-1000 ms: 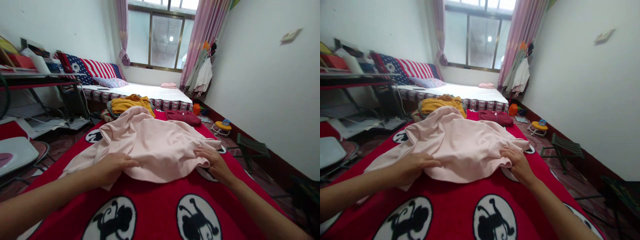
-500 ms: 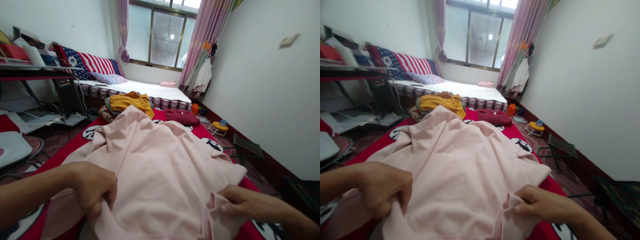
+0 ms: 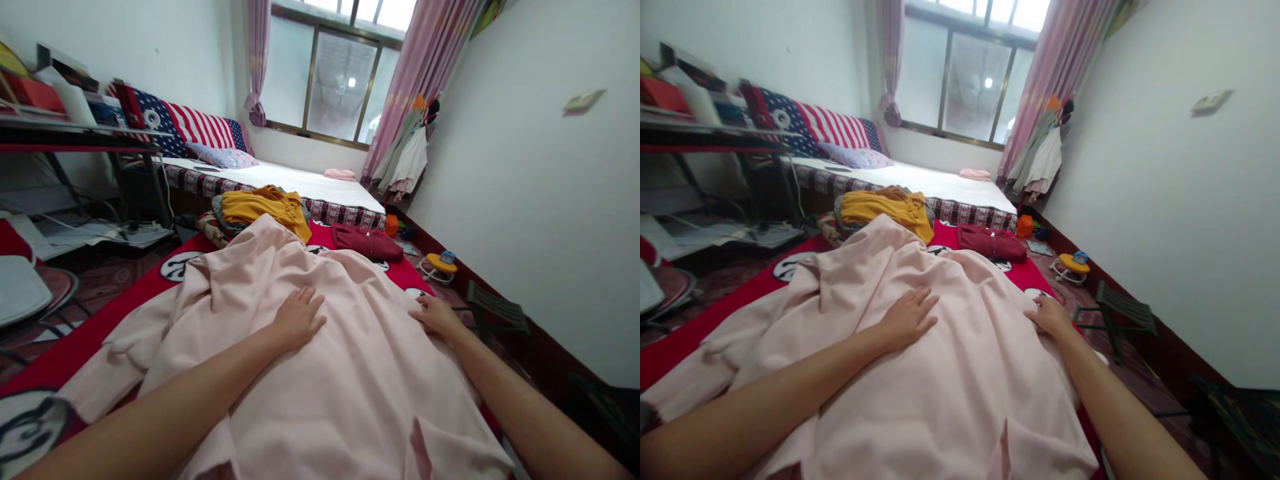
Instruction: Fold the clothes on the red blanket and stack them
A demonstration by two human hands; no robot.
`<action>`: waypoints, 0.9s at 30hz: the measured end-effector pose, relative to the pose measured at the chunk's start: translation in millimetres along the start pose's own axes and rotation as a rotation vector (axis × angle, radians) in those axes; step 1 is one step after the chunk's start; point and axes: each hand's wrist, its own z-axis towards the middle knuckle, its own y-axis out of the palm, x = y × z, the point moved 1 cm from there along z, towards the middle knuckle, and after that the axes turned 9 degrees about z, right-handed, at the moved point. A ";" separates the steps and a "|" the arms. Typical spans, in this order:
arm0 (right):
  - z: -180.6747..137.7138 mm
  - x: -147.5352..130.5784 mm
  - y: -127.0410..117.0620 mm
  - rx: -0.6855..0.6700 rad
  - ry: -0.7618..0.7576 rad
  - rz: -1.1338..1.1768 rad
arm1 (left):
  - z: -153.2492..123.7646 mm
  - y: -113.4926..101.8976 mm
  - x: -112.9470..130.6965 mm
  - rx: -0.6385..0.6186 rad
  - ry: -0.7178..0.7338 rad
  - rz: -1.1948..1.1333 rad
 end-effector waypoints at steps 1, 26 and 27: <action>-1.1 -1.1 -0.4 -0.028 0.011 -0.024 | -1.2 6.6 0.3 0.034 -0.009 0.019; -87.1 -218.8 1.4 -0.053 -0.412 -0.114 | -4.1 14.6 -3.6 0.187 0.035 0.000; -87.6 -224.4 10.0 -0.077 -0.436 -0.148 | -4.3 14.3 -4.2 0.181 0.041 0.000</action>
